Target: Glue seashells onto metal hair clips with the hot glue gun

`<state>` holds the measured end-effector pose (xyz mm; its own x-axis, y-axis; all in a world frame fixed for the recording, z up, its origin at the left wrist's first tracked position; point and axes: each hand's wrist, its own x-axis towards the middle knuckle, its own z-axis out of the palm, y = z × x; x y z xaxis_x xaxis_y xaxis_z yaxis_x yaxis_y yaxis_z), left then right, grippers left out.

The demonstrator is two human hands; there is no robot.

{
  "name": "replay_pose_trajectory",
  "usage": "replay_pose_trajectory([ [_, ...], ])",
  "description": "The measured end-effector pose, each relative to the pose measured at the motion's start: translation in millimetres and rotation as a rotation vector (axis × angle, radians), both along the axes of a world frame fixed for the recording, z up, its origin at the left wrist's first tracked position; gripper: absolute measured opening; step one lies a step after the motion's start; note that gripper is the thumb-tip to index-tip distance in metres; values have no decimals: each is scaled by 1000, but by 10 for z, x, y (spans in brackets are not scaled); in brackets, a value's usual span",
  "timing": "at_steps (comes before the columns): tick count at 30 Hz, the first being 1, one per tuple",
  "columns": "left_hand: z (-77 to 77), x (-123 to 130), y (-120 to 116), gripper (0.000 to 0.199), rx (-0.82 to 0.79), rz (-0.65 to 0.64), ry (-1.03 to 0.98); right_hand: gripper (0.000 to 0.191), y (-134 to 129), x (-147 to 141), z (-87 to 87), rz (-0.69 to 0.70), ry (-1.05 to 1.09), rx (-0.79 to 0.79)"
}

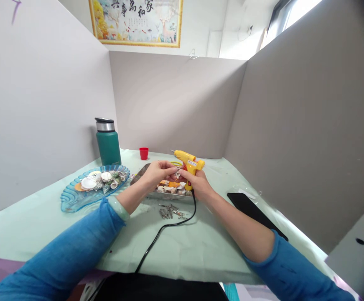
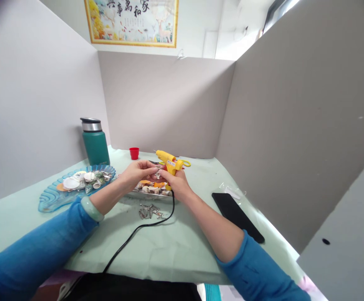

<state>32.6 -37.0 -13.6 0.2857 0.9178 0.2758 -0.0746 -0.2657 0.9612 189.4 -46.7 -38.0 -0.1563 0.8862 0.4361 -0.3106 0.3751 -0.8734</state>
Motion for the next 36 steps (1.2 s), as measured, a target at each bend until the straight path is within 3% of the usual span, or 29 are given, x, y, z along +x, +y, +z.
replay_pose_trajectory([
  [15,45,-20,-6,27,21,6,67,33,102,30,-33,-36,112,-124],
  [24,4,-22,53,20,183,136,246,28,43,10,-17,14,50,-57],
  [36,31,-15,46,14,188,184,260,27,46,14,-25,28,22,-49],
])
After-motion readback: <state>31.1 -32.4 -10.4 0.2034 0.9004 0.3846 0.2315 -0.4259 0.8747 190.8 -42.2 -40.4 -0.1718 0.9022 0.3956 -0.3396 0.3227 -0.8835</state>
